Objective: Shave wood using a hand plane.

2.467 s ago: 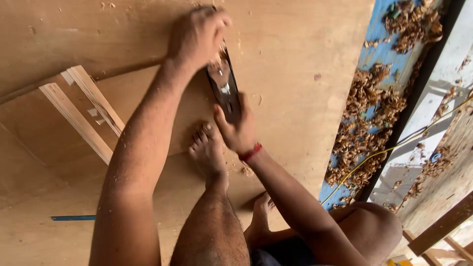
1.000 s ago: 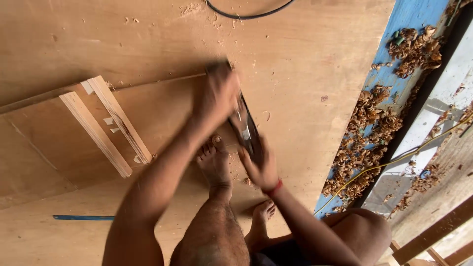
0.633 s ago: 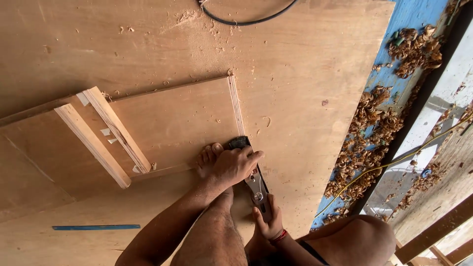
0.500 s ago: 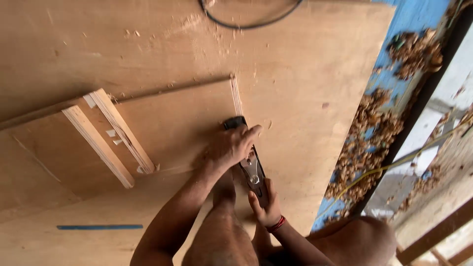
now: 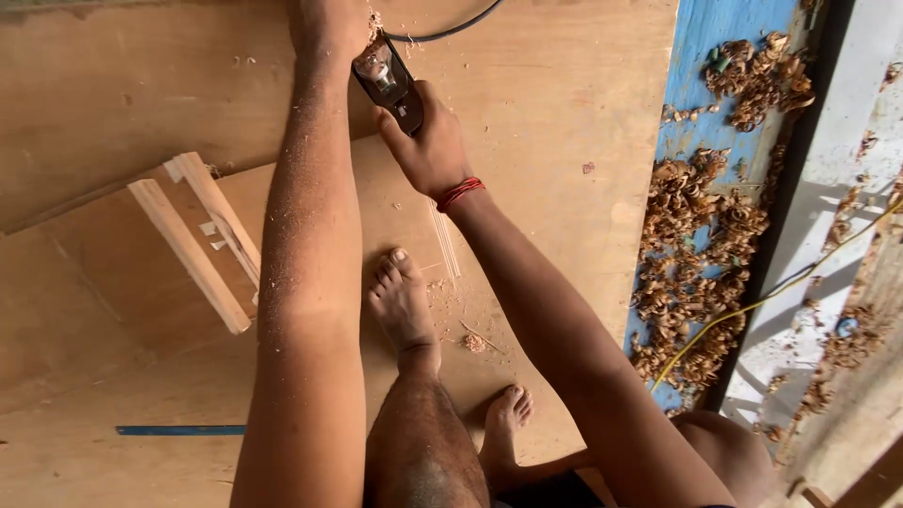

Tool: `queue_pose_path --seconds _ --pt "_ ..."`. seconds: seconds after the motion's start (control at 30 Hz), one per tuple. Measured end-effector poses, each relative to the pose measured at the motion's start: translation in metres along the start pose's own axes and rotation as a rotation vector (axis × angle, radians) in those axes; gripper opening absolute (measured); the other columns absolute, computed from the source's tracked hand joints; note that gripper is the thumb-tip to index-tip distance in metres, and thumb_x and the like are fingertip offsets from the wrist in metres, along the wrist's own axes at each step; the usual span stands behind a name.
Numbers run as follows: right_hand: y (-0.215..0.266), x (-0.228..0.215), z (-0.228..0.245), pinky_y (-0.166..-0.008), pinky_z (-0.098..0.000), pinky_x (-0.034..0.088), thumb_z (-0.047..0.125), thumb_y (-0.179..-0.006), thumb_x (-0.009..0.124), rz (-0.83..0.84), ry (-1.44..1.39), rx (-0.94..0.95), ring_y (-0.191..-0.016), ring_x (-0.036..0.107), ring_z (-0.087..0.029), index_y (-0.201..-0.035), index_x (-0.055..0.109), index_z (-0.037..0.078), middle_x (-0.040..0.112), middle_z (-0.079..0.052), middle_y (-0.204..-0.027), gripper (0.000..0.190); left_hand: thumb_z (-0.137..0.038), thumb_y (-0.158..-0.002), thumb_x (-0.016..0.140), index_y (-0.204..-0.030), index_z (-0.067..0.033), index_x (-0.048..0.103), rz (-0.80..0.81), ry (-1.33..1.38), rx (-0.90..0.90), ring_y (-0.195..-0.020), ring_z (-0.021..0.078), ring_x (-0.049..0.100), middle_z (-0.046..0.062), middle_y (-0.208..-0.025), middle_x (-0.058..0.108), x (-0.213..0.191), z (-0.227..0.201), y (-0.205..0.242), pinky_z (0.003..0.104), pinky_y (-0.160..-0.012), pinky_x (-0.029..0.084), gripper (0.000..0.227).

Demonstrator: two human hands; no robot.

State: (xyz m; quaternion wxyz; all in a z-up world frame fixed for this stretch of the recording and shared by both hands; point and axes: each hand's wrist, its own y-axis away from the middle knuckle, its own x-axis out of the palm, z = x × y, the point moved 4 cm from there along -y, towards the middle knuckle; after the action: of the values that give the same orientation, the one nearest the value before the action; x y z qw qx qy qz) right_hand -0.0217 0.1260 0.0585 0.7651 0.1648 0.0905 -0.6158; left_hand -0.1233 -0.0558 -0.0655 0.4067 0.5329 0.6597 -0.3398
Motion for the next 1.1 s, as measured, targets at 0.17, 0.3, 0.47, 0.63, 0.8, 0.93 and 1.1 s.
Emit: queue_pose_path --seconds 0.17,0.3,0.47,0.63,0.8,0.93,1.1 --pt "0.068 -0.024 0.002 -0.071 -0.0357 0.058 0.029 -0.098 0.073 0.096 -0.06 0.174 -0.083 0.073 -0.022 -0.118 0.055 0.0 0.075 -0.017 -0.095 0.04 -0.012 -0.104 0.062 -0.104 -0.0029 0.066 0.047 0.182 0.187 -0.087 0.0335 0.07 0.017 -0.096 0.072 -0.04 -0.043 0.064 0.047 -0.077 0.056 0.01" --pt "0.192 -0.062 0.003 -0.081 -0.0346 0.06 0.02 -0.098 0.07 0.22 -0.096 0.354 -0.098 0.077 -0.022 -0.135 0.052 -0.006 0.076 -0.019 -0.109 0.048 -0.01 -0.091 0.069 -0.101 -0.0047 0.065 0.404 0.22 0.185 -0.082 0.0294 0.065 0.015 -0.089 0.064 -0.063 -0.082 0.192 0.044 -0.07 0.054 0.012" --pt "0.339 -0.085 -0.018 -0.068 -0.0298 0.053 0.011 -0.091 0.068 0.269 -0.162 0.581 -0.077 0.061 -0.015 -0.121 0.053 -0.005 0.069 -0.011 -0.086 0.037 -0.021 -0.087 0.077 -0.114 -0.0108 0.069 0.726 0.332 0.306 -0.072 0.0246 0.067 0.01 -0.098 0.07 -0.059 -0.111 0.325 0.041 -0.061 0.059 0.03" --pt "0.312 -0.069 -0.02 -0.066 -0.0271 0.049 0.01 -0.091 0.07 0.253 -0.244 0.69 -0.076 0.055 -0.012 -0.117 0.052 -0.004 0.065 -0.008 -0.084 0.034 -0.027 -0.088 0.077 -0.124 -0.0092 0.069 0.526 0.329 0.498 -0.065 0.0192 0.067 0.014 -0.102 0.07 -0.059 -0.103 0.29 0.037 -0.054 0.058 0.041" --pt "0.147 -0.045 0.004 -0.076 -0.0304 0.058 0.018 -0.097 0.068 0.196 -0.138 0.297 -0.094 0.071 -0.013 -0.133 0.052 -0.004 0.073 -0.011 -0.107 0.044 -0.009 -0.088 0.071 -0.112 -0.0081 0.069 0.335 0.316 0.339 -0.071 0.0254 0.064 0.013 -0.085 0.065 -0.042 -0.055 0.157 0.039 -0.057 0.054 0.024" --pt "0.006 0.001 0.008 -0.071 -0.0353 0.059 0.029 -0.097 0.07 0.162 -0.033 0.097 -0.081 0.076 -0.024 -0.12 0.057 -0.001 0.075 -0.015 -0.093 0.04 -0.006 -0.103 0.063 -0.11 -0.0043 0.07 0.148 0.317 0.207 -0.075 0.0294 0.068 0.014 -0.089 0.07 -0.057 -0.014 0.007 0.045 -0.064 0.053 0.01" --pt "-0.037 0.023 0.022 -0.07 -0.0335 0.057 0.031 -0.097 0.072 0.153 -0.05 0.133 -0.076 0.071 -0.019 -0.115 0.059 0.001 0.075 -0.014 -0.09 0.037 -0.026 -0.115 0.062 -0.11 -0.0069 0.067 0.307 0.032 -0.036 -0.075 0.0235 0.068 0.012 -0.092 0.07 -0.025 0.043 -0.034 0.036 -0.061 0.054 0.02"
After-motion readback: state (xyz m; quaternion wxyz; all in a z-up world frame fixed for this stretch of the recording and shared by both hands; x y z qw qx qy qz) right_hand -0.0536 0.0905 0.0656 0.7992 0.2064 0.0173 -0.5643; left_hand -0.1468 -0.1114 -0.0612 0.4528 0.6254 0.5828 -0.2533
